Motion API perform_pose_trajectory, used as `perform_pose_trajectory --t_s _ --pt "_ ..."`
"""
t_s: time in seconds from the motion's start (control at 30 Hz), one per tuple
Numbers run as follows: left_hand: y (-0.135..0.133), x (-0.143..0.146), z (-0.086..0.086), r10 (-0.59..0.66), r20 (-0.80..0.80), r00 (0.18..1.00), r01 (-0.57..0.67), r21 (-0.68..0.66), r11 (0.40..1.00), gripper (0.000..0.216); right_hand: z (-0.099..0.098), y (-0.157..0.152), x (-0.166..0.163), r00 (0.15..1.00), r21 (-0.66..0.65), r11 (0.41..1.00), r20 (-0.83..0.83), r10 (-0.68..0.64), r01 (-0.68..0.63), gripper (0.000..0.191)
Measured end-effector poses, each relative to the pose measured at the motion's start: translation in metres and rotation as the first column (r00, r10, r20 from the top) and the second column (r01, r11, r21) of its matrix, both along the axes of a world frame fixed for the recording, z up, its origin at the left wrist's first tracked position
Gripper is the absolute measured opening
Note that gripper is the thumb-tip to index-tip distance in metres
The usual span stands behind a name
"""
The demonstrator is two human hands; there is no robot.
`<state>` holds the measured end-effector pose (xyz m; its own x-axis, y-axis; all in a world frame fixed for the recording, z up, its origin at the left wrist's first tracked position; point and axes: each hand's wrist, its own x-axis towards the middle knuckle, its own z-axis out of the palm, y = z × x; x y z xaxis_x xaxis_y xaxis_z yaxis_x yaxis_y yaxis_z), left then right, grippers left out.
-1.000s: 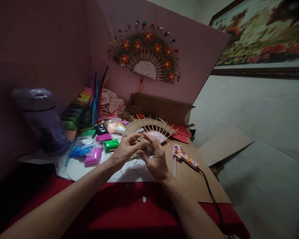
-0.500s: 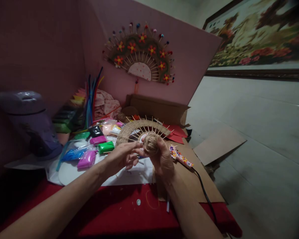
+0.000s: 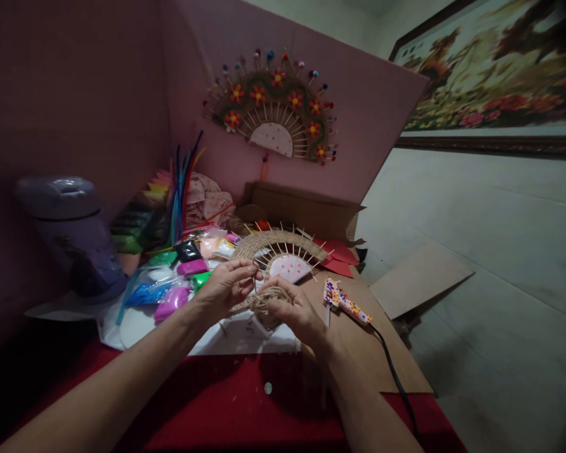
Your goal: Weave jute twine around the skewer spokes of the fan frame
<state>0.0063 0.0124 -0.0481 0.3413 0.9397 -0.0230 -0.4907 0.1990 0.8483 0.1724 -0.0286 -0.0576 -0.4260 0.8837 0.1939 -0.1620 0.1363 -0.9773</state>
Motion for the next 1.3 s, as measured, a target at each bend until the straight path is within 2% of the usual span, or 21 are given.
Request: perform_pose_trajectory --t_s 0.33,0.47,0.57,0.63,0.7,0.77,0.8,0.9,0.97,1.17,1.3 --pt "-0.003 0.002 0.006 0.074 0.001 0.997 -0.074 -0.005 0.997 0.014 0.001 0.001 0.002 0.999 -0.038 0.999 0.040 -0.017 0.019 0.022" --pt "-0.002 0.002 0.003 0.112 -0.076 0.991 -0.113 -0.001 0.994 0.018 0.000 0.002 -0.001 0.984 0.020 0.999 0.170 -0.043 0.040 0.022" --pt "0.000 0.004 -0.004 0.153 -0.181 0.972 -0.136 0.103 0.985 0.020 -0.004 0.003 -0.005 0.908 0.215 0.976 0.403 -0.115 0.028 0.017" --pt "0.000 0.006 -0.006 0.184 -0.237 0.954 -0.145 0.175 0.974 0.019 -0.008 0.005 -0.007 0.817 0.420 0.908 0.525 -0.237 -0.007 0.015" --pt "-0.001 0.007 -0.006 0.220 -0.265 0.939 -0.165 0.212 0.963 0.019 -0.011 0.008 -0.008 0.746 0.569 0.821 0.570 -0.344 -0.056 0.020" --pt "-0.001 0.009 -0.005 0.245 -0.270 0.931 -0.185 0.230 0.956 0.018 -0.012 0.010 -0.007 0.723 0.647 0.761 0.546 -0.423 -0.044 0.021" --pt "-0.002 0.010 -0.004 0.254 -0.271 0.928 -0.192 0.235 0.953 0.018 -0.012 0.010 -0.006 0.724 0.671 0.742 0.506 -0.469 0.012 0.019" --pt "-0.003 0.011 -0.004 0.252 -0.305 0.919 -0.184 0.234 0.955 0.018 -0.010 0.010 -0.005 0.700 0.676 0.676 0.330 -0.633 0.293 0.016" --pt "-0.004 0.013 -0.006 0.243 -0.338 0.909 -0.163 0.248 0.955 0.015 -0.010 0.009 -0.004 0.684 0.651 0.647 0.260 -0.682 0.397 0.013" --pt "-0.008 0.018 -0.009 0.211 -0.386 0.898 -0.088 0.313 0.946 0.014 -0.012 0.010 -0.006 0.696 0.700 0.607 0.220 -0.683 0.375 0.014" --pt "-0.009 0.017 -0.007 0.131 -0.377 0.917 -0.049 0.218 0.975 0.018 -0.013 0.012 -0.006 0.726 0.586 0.679 0.210 -0.654 0.442 0.014"
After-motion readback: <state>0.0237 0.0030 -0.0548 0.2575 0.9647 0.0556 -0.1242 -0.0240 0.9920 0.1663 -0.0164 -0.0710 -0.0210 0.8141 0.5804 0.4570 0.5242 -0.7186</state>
